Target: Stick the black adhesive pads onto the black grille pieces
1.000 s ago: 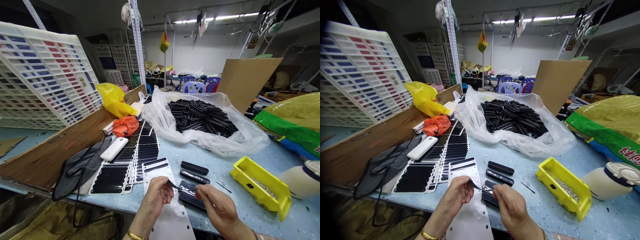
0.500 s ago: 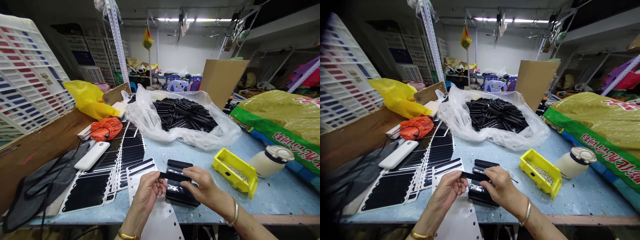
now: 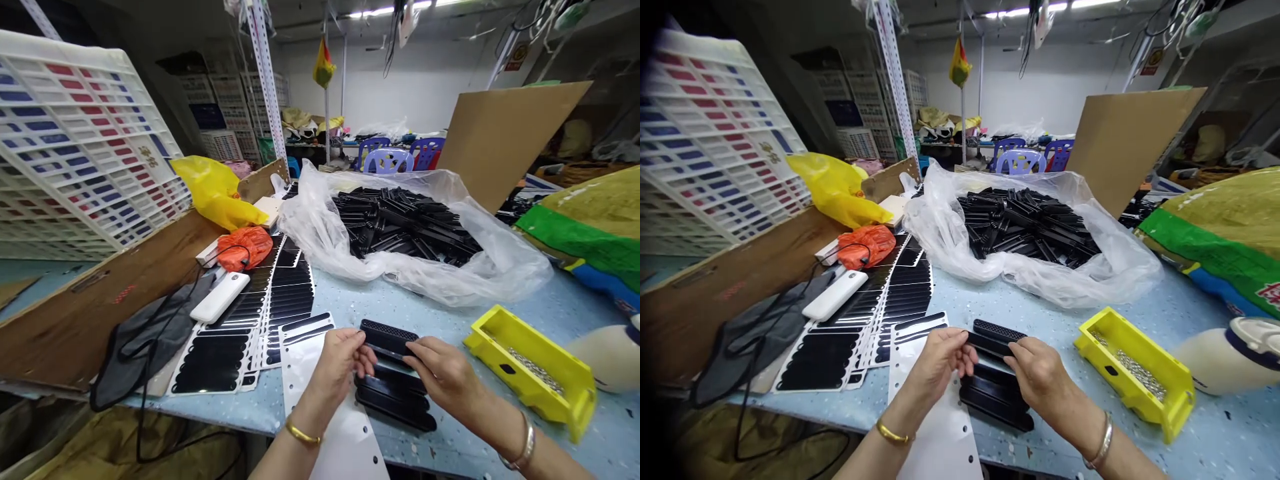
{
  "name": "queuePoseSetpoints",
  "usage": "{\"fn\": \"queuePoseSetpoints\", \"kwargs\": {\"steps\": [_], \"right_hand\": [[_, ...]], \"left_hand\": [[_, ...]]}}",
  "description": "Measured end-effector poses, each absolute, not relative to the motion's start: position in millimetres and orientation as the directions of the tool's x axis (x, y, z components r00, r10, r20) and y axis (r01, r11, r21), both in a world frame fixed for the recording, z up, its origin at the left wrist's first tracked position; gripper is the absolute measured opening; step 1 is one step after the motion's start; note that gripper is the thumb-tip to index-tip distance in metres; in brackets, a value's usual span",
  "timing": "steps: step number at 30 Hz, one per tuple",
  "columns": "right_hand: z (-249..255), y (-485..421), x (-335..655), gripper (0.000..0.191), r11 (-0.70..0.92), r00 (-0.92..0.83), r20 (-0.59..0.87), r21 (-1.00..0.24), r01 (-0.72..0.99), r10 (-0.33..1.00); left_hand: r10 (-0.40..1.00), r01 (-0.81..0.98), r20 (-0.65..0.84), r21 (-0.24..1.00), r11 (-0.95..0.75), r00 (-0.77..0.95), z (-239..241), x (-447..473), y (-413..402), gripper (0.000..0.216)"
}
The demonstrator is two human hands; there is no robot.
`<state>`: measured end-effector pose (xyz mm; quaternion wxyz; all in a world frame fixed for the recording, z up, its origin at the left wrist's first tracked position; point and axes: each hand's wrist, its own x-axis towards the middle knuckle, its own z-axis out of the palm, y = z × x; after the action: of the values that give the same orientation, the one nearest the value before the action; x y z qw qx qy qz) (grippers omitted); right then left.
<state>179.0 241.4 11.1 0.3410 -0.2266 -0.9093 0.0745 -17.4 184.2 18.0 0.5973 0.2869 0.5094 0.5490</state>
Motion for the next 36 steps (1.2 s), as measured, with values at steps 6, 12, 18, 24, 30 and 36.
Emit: {"fn": "queuePoseSetpoints", "kwargs": {"steps": [6, 12, 18, 24, 30, 36], "right_hand": [[21.7, 261.5, 203.4, 0.021, 0.772, -0.634, 0.441, -0.391, 0.501, 0.635], [13.4, 278.7, 213.0, 0.020, 0.458, -0.521, 0.111, -0.650, 0.606, 0.846], [-4.3, 275.2, 203.5, 0.020, 0.360, -0.503, -0.008, -0.689, 0.629, 0.864], [-7.3, 257.1, 202.0, 0.018, 0.383, -0.587, -0.056, -0.706, 0.595, 0.808], [3.2, 265.5, 210.2, 0.019, 0.535, -0.578, 0.127, -0.571, 0.622, 0.806], [-0.2, 295.3, 195.1, 0.013, 0.689, -0.674, 0.190, -0.366, 0.626, 0.714]], "left_hand": [[0.914, 0.392, 0.069, 0.914, 0.103, -0.400, 9.7, -46.1, 200.0, 0.044], [0.960, 0.602, 0.081, 0.792, 0.100, -0.267, -15.2, -49.5, 217.5, 0.025], [0.984, 0.540, 0.028, 0.838, 0.074, -0.178, -29.2, -37.3, 223.3, 0.024], [0.998, 0.569, -0.015, 0.821, 0.046, -0.059, -23.4, -38.9, 209.3, 0.021], [0.959, 0.453, -0.030, 0.877, 0.160, -0.280, -30.0, -44.9, 217.2, 0.016], [0.930, 0.221, -0.127, 0.952, 0.212, -0.344, -38.4, -42.6, 247.7, 0.031]]}}
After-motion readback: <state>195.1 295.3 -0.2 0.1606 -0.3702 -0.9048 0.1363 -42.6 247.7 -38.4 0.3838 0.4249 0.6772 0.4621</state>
